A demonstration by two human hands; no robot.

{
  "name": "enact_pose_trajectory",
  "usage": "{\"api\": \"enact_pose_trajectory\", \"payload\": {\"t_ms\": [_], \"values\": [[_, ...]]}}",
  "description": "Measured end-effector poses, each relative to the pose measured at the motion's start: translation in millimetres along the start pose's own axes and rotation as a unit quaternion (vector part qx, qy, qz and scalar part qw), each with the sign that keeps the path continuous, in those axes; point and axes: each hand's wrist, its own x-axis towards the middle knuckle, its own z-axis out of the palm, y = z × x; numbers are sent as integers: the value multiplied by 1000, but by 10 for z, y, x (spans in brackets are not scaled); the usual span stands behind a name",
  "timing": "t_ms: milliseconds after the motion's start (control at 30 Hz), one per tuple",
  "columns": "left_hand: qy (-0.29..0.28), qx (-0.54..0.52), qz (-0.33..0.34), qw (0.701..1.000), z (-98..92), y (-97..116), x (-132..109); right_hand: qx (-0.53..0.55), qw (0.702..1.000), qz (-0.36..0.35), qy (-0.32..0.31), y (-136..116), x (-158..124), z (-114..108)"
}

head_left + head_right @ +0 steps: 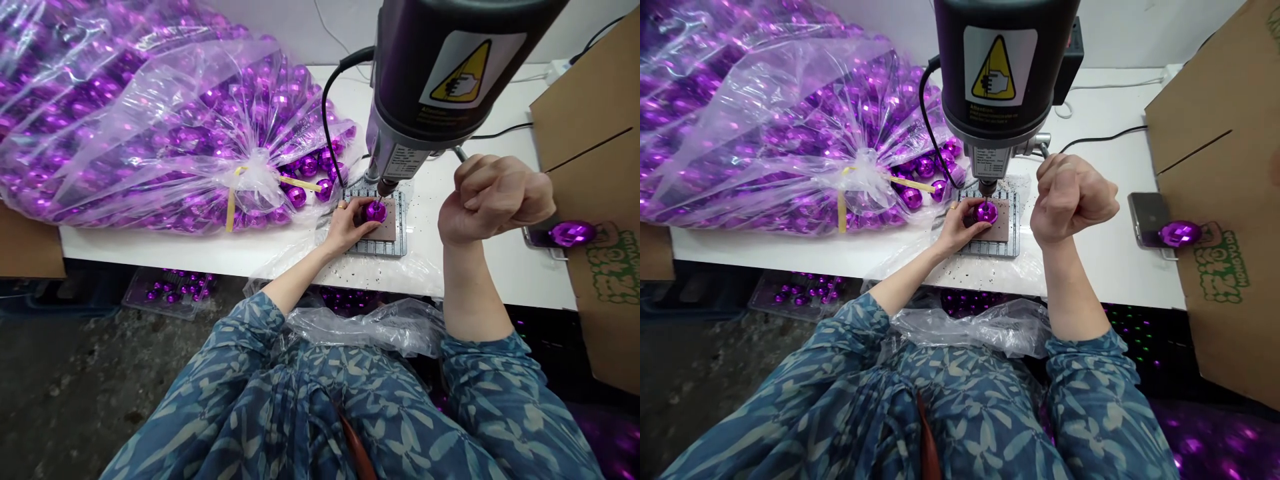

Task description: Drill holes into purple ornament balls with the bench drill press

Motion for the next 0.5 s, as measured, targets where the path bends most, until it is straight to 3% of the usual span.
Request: {"api": "enact_pose_trajectory", "payload": {"t_ms": [333,500], "values": [[3,-12,-3,1000,7,9,2,6,998,-63,-5,-363,111,182],[15,-32,0,999,46,-45,20,17,1000,-23,-2,-663,390,416]]}}
